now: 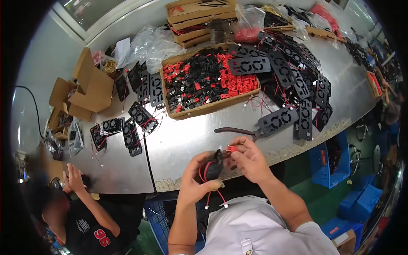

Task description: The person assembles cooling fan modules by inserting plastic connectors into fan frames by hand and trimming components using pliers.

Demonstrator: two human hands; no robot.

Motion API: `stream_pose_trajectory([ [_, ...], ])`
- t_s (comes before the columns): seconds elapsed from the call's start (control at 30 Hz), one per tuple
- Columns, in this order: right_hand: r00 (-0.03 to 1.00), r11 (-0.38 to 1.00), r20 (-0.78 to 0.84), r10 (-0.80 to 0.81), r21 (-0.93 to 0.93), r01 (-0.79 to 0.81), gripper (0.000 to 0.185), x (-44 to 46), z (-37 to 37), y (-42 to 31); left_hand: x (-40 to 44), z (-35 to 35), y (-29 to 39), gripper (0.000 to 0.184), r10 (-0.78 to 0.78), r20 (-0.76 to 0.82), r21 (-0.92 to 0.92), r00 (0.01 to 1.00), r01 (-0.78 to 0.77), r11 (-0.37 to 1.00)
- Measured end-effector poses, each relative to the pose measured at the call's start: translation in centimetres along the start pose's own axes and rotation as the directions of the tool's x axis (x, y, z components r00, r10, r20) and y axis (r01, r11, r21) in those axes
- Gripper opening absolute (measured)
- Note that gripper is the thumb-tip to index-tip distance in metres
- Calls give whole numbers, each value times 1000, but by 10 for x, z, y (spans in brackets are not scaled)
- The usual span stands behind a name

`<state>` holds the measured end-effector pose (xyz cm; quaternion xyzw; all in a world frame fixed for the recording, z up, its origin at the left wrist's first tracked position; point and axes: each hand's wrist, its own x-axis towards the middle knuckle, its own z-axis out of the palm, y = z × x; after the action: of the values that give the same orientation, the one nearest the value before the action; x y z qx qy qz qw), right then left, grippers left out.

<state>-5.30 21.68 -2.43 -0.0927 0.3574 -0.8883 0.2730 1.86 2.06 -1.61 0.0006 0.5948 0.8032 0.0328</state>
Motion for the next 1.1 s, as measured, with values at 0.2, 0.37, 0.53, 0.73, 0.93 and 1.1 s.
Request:
stream_pose_trajectory([
  [0.2, 993, 839, 55, -108, -531, 120, 22, 13, 16, -14, 1, 2, 13, 81, -107, -157, -362, 982, 43, 931],
  [0.37, 998, 883, -32, 46, -467, -56, 23, 26, 37, -7, -5, -6, 1, 79, -59, -212, -313, 975, -11, 950],
  [0.53, 999, 870, -29, 44, -489, -52, 24, 31, 41, -3, -11, -6, 9, 88, -80, -224, -296, 971, 11, 955],
  [0.73, 980, 649, 103, -173, -736, 192, 18, 23, 41, -12, -8, -13, 3, 88, 20, -204, -94, 979, -40, 995],
  [0.93, 990, 776, 25, -136, -619, 122, 25, 17, 32, -7, 3, -5, 21, 81, 63, -127, 234, 990, -32, 972],
  [1.1, 995, 762, -4, -98, -643, 73, 30, 16, 18, -2, 13, 6, 40, 68, 69, -76, 547, 995, -16, 837],
])
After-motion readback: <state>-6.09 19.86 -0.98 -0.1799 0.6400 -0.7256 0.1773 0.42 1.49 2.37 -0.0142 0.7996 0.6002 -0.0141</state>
